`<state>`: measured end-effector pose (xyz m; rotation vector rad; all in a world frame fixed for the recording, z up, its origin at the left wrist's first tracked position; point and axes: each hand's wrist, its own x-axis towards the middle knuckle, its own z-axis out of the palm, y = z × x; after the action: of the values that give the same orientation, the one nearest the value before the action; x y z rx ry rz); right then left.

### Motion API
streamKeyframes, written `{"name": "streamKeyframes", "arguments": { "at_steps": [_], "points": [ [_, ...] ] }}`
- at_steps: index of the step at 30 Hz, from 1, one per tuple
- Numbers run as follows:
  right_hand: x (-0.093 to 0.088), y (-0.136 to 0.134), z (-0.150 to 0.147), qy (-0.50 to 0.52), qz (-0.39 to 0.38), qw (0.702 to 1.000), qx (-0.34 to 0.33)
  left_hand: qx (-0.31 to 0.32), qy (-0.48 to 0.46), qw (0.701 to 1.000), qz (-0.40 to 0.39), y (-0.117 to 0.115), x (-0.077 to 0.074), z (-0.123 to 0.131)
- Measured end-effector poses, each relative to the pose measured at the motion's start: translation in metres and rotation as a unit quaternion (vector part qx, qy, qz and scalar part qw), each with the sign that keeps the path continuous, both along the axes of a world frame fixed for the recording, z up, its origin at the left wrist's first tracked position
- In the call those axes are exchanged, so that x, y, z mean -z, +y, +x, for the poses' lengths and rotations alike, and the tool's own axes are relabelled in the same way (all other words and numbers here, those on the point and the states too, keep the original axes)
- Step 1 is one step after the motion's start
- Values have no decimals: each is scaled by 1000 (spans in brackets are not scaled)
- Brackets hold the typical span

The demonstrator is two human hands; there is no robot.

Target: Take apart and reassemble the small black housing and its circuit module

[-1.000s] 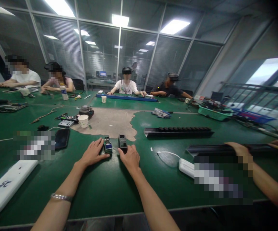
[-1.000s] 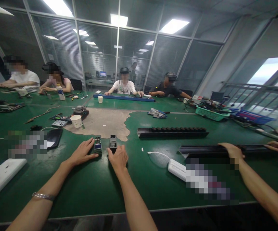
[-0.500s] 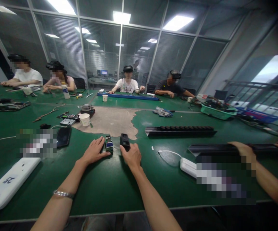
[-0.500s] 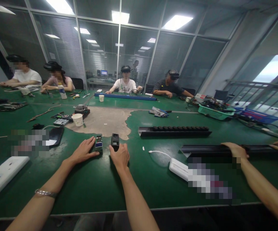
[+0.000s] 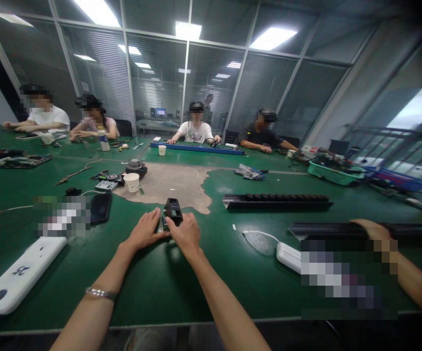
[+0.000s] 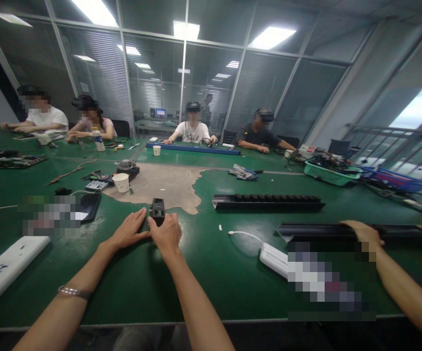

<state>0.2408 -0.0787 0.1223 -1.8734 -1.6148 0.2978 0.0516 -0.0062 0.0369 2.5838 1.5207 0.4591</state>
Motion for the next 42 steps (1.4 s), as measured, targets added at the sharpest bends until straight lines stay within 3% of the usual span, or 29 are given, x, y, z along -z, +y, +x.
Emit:
{"name": "streamKeyframes", "arguments": {
  "at_steps": [9,21,34,42],
  "points": [
    [-13,8,-14,-45,-57,997,-12,10,-27,1000,5,3,6,-3],
    [4,1,-12,-87,-108,990,-35,23,-36,999,3,-2,1,-2],
    [19,1,-15,-42,-51,998,-24,33,-10,999,13,5,7,-6],
    [-5,6,0,-2,15,1000,-11,22,-19,999,16,4,8,-4]
  ]
}}
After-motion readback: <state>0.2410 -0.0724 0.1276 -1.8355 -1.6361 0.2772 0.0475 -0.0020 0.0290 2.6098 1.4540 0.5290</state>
